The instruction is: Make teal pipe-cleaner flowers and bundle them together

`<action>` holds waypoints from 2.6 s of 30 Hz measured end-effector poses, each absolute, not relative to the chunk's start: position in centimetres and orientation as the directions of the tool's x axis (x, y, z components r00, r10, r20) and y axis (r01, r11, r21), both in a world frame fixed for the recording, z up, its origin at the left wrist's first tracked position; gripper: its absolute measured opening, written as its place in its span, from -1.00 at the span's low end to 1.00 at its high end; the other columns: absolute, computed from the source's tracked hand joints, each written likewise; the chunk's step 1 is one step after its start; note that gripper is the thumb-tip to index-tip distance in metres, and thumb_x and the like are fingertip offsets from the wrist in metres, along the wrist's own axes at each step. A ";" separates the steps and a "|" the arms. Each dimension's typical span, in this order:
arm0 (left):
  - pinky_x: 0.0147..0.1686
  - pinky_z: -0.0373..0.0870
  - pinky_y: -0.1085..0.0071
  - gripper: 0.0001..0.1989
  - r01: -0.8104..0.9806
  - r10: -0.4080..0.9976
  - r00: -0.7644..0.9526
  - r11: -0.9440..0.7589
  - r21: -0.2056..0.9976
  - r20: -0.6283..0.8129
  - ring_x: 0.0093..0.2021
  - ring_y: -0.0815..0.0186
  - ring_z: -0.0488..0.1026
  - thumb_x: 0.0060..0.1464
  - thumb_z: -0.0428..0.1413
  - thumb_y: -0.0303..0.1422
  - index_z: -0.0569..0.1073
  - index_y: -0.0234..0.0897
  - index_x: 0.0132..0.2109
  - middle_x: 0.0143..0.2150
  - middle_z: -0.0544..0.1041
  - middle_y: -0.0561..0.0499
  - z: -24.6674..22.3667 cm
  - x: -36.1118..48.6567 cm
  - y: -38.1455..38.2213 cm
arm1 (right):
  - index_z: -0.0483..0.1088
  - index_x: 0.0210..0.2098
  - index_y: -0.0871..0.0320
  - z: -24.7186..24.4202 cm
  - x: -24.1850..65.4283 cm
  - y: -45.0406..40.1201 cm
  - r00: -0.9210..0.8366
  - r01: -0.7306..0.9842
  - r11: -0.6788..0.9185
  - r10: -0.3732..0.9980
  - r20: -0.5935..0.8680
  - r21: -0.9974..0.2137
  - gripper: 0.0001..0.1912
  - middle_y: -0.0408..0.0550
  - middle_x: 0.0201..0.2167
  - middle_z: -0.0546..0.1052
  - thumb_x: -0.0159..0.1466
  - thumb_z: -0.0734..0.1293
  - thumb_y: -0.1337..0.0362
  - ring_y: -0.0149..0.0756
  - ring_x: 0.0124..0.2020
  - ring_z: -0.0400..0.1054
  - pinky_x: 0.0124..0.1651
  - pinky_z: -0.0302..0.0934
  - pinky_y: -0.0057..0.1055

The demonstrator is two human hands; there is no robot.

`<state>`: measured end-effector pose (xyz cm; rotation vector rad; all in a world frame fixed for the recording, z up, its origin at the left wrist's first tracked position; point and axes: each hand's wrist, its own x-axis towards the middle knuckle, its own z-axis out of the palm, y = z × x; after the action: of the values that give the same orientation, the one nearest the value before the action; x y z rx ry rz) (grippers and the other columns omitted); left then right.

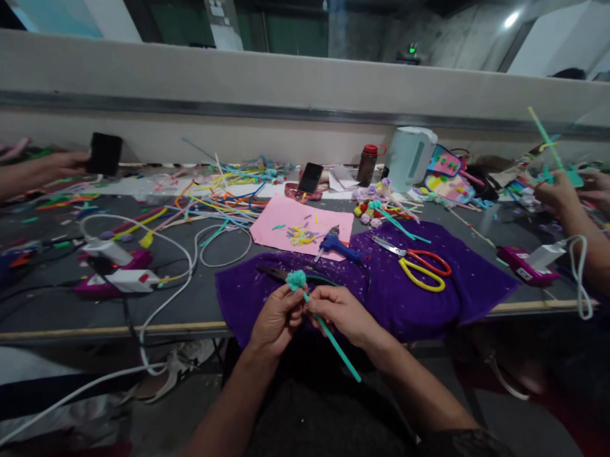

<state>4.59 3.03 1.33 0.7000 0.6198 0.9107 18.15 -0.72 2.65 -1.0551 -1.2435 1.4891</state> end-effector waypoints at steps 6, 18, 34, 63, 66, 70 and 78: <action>-0.73 -0.13 0.66 -0.76 -0.484 0.878 0.454 0.387 0.785 -0.153 -0.70 0.63 0.06 -0.19 0.25 -0.31 0.39 -0.37 -0.43 -0.66 0.25 0.16 1.2 4.6 2.8 | 0.29 -0.48 0.20 2.5 17.7 -1.0 -0.243 -0.068 -0.088 0.968 -0.069 -0.994 -0.78 -0.24 -0.67 0.31 0.15 0.27 0.16 -0.53 -0.69 0.10 -0.65 0.03 -0.59; -0.69 -0.06 0.57 -0.77 -0.500 0.918 0.376 0.317 0.806 -0.128 -0.71 0.60 0.06 -0.26 0.28 -0.33 0.49 -0.34 -0.38 -0.67 0.29 0.17 2.1 5.2 1.9 | 0.30 -0.50 0.19 2.8 17.7 -2.3 -0.073 0.178 0.180 0.983 0.170 -0.967 -0.73 -0.21 -0.62 0.29 0.24 0.20 0.15 -0.51 -0.66 0.16 -0.59 0.06 -0.54; -0.66 0.03 0.60 -0.80 -0.463 0.892 0.422 0.363 0.809 -0.159 -0.66 0.56 0.19 -0.26 0.29 -0.35 0.45 -0.36 -0.46 -0.63 0.35 0.12 1.3 5.2 2.2 | 0.25 -0.51 0.19 1.7 17.9 -2.2 -0.137 0.070 0.093 0.987 0.082 -0.993 -0.64 -0.23 -0.65 0.30 0.24 0.16 0.04 -0.55 -0.70 0.11 -0.62 0.00 -0.57; -0.64 0.09 0.59 -0.82 -0.462 0.910 0.384 0.334 0.822 -0.154 -0.66 0.54 0.20 -0.25 0.27 -0.35 0.43 -0.34 -0.48 -0.66 0.33 0.14 1.8 5.0 1.5 | 0.33 -0.44 0.21 0.8 17.1 -2.7 -0.144 -0.084 -0.002 0.990 0.010 -0.996 -0.62 -0.24 -0.66 0.30 0.21 0.18 0.00 -0.57 -0.73 0.12 -0.68 -0.01 -0.60; -0.62 0.13 0.57 -0.82 -0.493 0.914 0.382 0.328 0.806 -0.138 -0.66 0.53 0.21 -0.25 0.26 -0.37 0.43 -0.33 -0.46 -0.64 0.32 0.16 1.8 5.1 1.5 | 0.33 -0.44 0.21 0.7 16.9 -2.7 -0.151 -0.087 -0.001 0.989 0.012 -0.996 -0.63 -0.24 -0.67 0.29 0.22 0.18 0.01 -0.57 -0.73 0.11 -0.67 -0.01 -0.59; -0.66 0.06 0.58 -0.81 -0.454 0.917 0.373 0.316 0.833 -0.145 -0.66 0.53 0.19 -0.22 0.25 -0.35 0.48 -0.34 -0.40 -0.65 0.31 0.14 1.7 5.0 1.7 | 0.33 -0.45 0.22 1.0 17.0 -2.6 -0.145 -0.145 -0.009 0.989 0.012 -0.989 -0.65 -0.24 -0.68 0.31 0.23 0.19 0.05 -0.58 -0.75 0.11 -0.68 -0.03 -0.60; -0.70 -0.07 0.61 -0.74 -0.432 0.885 0.434 0.370 0.823 -0.170 -0.68 0.58 0.10 -0.23 0.27 -0.31 0.51 -0.39 -0.34 -0.68 0.24 0.15 1.7 4.8 2.4 | 0.32 -0.50 0.23 1.1 17.2 -2.5 -0.171 -0.362 -0.117 0.984 -0.057 -0.925 -0.68 -0.23 -0.74 0.32 0.20 0.22 0.10 -0.58 -0.82 0.08 -0.74 -0.12 -0.59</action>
<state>4.76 2.36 1.68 0.7843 0.6813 0.9341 17.16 -2.46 1.07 -0.9037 -0.9863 1.5458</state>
